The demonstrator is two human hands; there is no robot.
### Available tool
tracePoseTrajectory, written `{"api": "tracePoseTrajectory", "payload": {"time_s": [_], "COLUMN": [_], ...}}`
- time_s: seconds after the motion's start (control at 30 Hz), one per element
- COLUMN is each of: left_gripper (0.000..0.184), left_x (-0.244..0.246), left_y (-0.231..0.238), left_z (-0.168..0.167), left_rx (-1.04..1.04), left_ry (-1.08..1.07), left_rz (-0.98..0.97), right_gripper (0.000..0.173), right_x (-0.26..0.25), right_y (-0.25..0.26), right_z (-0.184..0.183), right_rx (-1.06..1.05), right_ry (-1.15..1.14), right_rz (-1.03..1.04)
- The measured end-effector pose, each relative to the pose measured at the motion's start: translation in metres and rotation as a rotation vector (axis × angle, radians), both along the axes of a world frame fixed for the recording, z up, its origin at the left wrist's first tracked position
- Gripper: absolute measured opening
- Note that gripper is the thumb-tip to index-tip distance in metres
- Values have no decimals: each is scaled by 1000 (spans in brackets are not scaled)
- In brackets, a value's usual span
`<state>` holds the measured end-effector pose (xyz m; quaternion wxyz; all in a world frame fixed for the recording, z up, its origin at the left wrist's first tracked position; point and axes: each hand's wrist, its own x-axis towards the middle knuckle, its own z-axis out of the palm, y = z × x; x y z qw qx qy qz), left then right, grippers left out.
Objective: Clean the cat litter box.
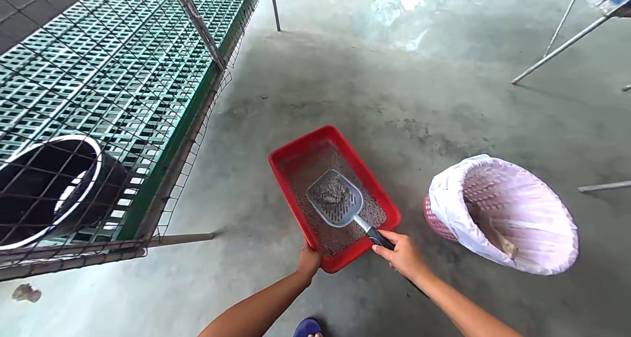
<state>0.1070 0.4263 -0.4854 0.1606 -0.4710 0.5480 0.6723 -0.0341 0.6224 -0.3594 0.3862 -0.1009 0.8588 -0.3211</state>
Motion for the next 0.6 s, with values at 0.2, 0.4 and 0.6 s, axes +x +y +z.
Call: {"api": "tracePoseTrajectory", "payload": {"time_s": [0.2,0.4,0.6], "left_gripper": [57,43,33], "left_x": [-24,-38,-20], "left_y": [-12,-54,-70], "left_z": [37,78,58], "left_rx": [-27,186,351], "left_ry": [113,193,316], "left_rz": [30,250,299], "right_gripper": [36,23,39], "right_x": [5,0,-8], "right_y": [16,77,164], "right_z": [36,102,113], "right_rx": [-141,-514,-817], "right_ry": [-37,-62,-320], "right_rz": [-133,-594,-864]}}
